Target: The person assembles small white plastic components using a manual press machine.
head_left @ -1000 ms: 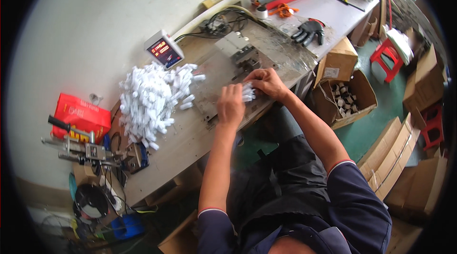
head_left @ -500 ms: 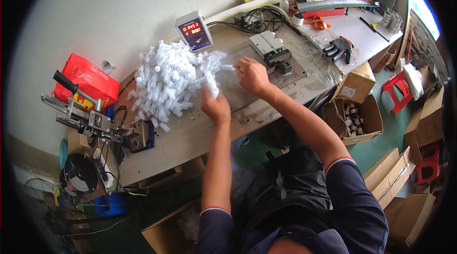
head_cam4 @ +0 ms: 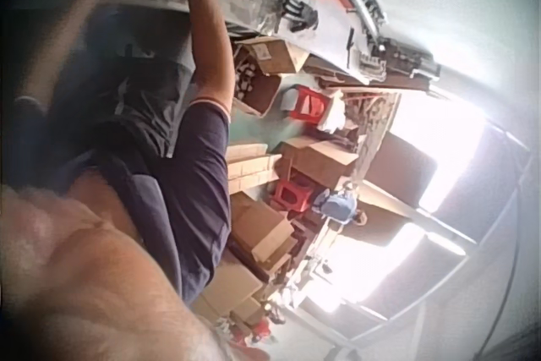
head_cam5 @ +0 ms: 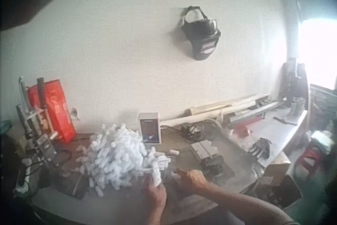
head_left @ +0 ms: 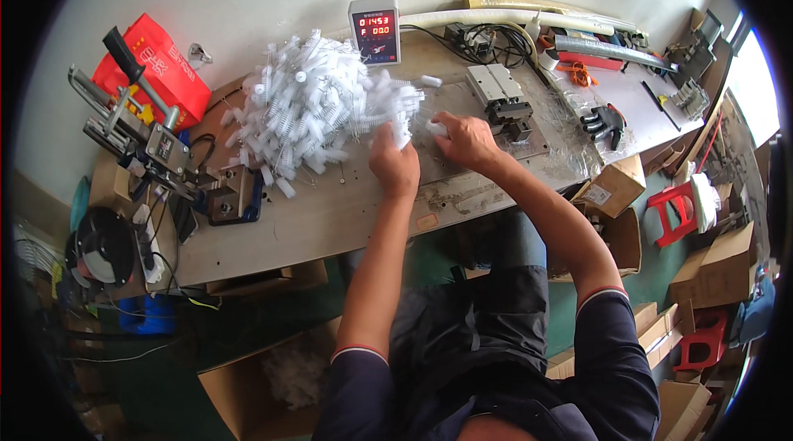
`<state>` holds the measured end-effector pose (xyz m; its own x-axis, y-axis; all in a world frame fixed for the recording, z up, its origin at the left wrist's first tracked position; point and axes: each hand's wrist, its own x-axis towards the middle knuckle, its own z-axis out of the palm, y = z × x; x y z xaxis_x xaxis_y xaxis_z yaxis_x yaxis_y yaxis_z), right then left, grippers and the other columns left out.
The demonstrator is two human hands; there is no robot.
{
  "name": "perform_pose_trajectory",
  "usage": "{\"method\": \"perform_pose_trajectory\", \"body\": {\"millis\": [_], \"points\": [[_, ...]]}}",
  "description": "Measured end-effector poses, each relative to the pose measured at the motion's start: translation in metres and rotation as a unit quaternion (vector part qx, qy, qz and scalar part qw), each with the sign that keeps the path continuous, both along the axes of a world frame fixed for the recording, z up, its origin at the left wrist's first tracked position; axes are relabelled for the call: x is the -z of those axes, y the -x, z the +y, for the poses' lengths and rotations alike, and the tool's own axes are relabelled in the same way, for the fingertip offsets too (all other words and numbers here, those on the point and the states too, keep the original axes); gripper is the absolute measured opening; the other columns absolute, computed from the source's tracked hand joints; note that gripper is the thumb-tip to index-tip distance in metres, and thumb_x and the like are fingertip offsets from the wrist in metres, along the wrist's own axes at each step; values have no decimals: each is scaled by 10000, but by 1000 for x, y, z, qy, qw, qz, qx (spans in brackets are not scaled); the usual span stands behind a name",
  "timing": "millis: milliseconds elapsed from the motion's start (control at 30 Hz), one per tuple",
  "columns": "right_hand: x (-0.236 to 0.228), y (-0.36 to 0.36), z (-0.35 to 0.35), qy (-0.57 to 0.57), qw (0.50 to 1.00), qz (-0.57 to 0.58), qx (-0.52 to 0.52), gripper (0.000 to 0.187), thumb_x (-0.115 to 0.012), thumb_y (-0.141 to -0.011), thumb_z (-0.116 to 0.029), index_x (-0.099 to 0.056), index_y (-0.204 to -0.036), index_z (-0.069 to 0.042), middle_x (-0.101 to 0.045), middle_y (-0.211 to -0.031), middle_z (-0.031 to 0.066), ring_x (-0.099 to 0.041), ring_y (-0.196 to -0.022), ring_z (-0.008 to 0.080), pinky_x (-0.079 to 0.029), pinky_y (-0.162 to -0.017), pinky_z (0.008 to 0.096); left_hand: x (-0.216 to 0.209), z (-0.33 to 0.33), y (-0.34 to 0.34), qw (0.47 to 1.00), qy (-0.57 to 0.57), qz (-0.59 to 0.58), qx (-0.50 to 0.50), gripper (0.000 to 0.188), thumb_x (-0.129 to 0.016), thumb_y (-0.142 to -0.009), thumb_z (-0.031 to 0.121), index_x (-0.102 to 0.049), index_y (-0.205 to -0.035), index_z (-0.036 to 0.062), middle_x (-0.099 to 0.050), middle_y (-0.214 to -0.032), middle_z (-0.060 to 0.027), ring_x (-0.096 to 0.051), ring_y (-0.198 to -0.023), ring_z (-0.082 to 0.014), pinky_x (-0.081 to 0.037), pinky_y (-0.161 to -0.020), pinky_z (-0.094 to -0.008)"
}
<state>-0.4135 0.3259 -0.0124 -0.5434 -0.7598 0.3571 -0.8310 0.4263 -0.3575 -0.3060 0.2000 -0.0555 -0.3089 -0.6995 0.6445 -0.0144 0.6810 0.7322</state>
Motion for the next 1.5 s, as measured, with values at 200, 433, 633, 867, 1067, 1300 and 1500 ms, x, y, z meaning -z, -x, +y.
{"method": "perform_pose_trajectory", "body": {"millis": [200,433,633,867,1067,1300,1500], "points": [[-22,-10,21,-34,989,-99,-103,321,-665,-831,-180,-671,-1140,-93,-722,-864,187,-702,-837,391,-549,-755,493,-1,0,-3,1000,-16,22,-12,64,-666,-919,84,-623,-949,47,-681,-745,-123,-697,-696,-319,-517,-635,-423],[-16,-1,13,13,986,33,-165,304,-616,-817,-27,-717,-1091,-113,-694,-870,97,-687,-856,345,-544,-750,434,-3,5,-6,997,-78,17,10,240,-673,-822,-7,-617,-1051,38,-675,-890,-214,-656,-845,-451,-509,-722,-489],[-6,13,4,-29,979,82,-183,217,-640,-795,-71,-720,-986,-136,-651,-946,90,-666,-936,329,-545,-769,443,-2,5,-5,993,-116,4,15,249,-676,-827,1,-618,-1067,31,-676,-906,-220,-657,-864,-457,-511,-734,-492],[-1,6,5,1,976,126,-177,135,-666,-775,-132,-696,-907,-127,-638,-996,78,-635,-1033,311,-554,-783,446,-4,1,-8,993,-115,-2,13,234,-685,-822,4,-598,-1038,20,-673,-909,-225,-655,-868,-461,-508,-734,-498],[7,19,13,8,981,89,-170,96,-652,-812,-131,-675,-897,-93,-647,-954,109,-655,-953,345,-545,-764,466,-6,5,-5,997,-60,22,-34,137,-659,-957,163,-621,-926,35,-689,-697,-99,-696,-671,-285,-516,-638,-410],[1,-3,27,-65,989,85,-106,107,-666,-840,-161,-661,-868,-58,-664,-845,139,-663,-830,382,-538,-740,477,-6,7,-7,997,-72,30,-29,136,-638,-969,172,-642,-963,36,-683,-700,-85,-687,-663,-263,-513,-641,-397],[12,-28,71,52,999,-7,-6,167,-680,-845,-211,-650,-800,-53,-682,-810,161,-670,-782,389,-523,-700,489,-10,10,-9,995,-91,44,2,140,-639,-968,176,-640,-959,36,-685,-718,-93,-681,-667,-251,-508,-647,-390]]}}
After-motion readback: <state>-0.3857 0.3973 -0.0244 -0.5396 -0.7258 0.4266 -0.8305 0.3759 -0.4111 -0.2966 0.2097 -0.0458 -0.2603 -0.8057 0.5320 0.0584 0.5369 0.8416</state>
